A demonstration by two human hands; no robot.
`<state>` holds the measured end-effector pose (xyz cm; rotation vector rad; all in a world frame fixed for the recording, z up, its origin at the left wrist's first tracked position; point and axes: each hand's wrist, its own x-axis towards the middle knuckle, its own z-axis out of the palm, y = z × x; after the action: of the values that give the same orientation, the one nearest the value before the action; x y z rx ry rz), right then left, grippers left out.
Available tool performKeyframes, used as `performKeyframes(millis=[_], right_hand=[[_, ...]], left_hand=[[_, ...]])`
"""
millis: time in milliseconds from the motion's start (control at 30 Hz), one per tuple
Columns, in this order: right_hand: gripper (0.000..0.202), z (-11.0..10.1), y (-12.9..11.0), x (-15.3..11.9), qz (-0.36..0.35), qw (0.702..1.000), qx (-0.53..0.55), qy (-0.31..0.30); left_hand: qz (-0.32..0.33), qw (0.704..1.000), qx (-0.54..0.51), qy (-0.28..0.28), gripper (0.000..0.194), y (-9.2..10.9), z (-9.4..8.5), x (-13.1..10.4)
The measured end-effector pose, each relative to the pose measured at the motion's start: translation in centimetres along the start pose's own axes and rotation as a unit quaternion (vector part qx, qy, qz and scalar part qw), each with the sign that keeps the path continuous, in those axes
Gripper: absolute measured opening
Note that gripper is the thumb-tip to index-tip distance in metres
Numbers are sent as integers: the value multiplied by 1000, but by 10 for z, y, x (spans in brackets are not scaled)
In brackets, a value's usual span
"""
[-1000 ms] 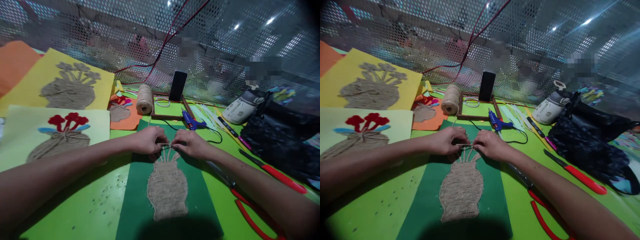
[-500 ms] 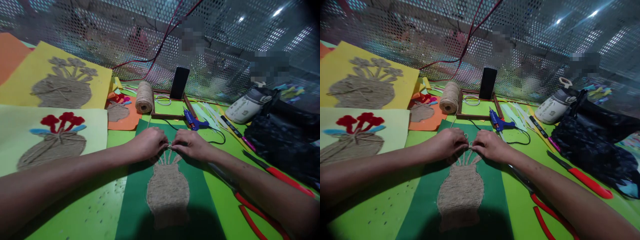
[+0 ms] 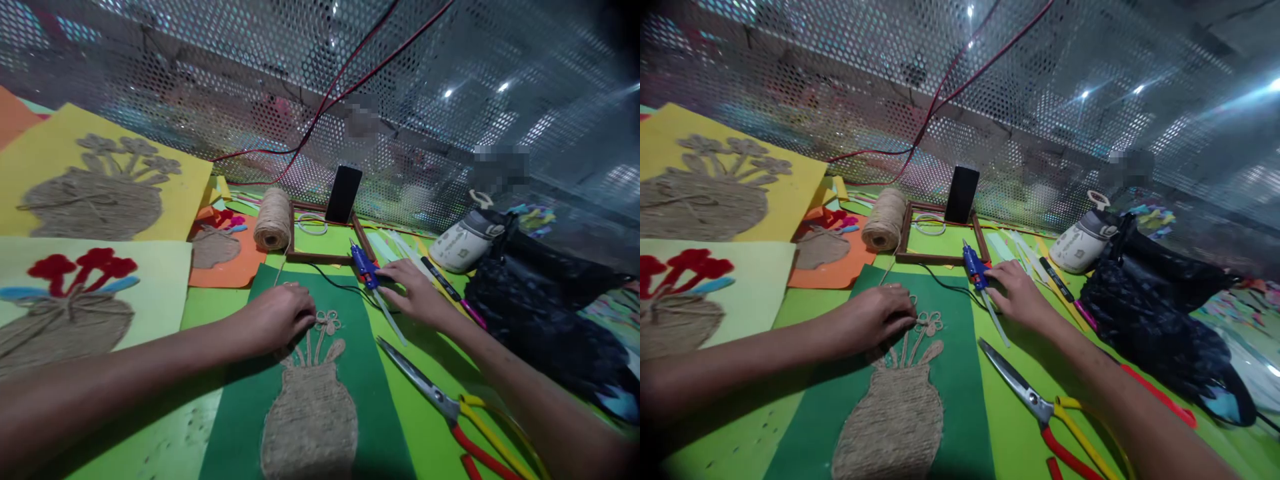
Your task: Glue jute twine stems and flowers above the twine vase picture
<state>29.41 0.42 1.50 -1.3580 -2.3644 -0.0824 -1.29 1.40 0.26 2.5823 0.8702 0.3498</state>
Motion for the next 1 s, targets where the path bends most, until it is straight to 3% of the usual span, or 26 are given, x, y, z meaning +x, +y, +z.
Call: performKeyframes(millis=[200,367,567,633,733,833,867,933,1000], right_hand=[[22,10,4,10,33,997,-71,9],[54,9,11,17,-43,995,-68,-62],[34,22,25,28,-26,997,-50,-57],[35,11,32,28,-17,998,-32,-42],[38,-25,33,22,-1,1000,0,-30],[24,-69,13,7,6,995,67,-75],[20,-79,4,2,19,989,89,-115],[22,-92,-16,-9,17,975,137,-172],[34,-92,-33,-16,-31,964,169,-205]], left_hand=[[6,1000,-28,12,25,-3,1,-1],[-4,999,-33,10,21,-2,-1,0],[-7,999,-51,0,18,-2,-2,1],[-6,998,-56,-3,18,-3,-1,2],[-9,998,-56,-2,17,-4,0,2],[-5,998,-57,-1,17,-5,0,1],[-2,998,-59,0,17,-5,0,1],[0,998,-63,6,16,-6,1,1],[-1,998,-68,10,16,-7,3,1]])
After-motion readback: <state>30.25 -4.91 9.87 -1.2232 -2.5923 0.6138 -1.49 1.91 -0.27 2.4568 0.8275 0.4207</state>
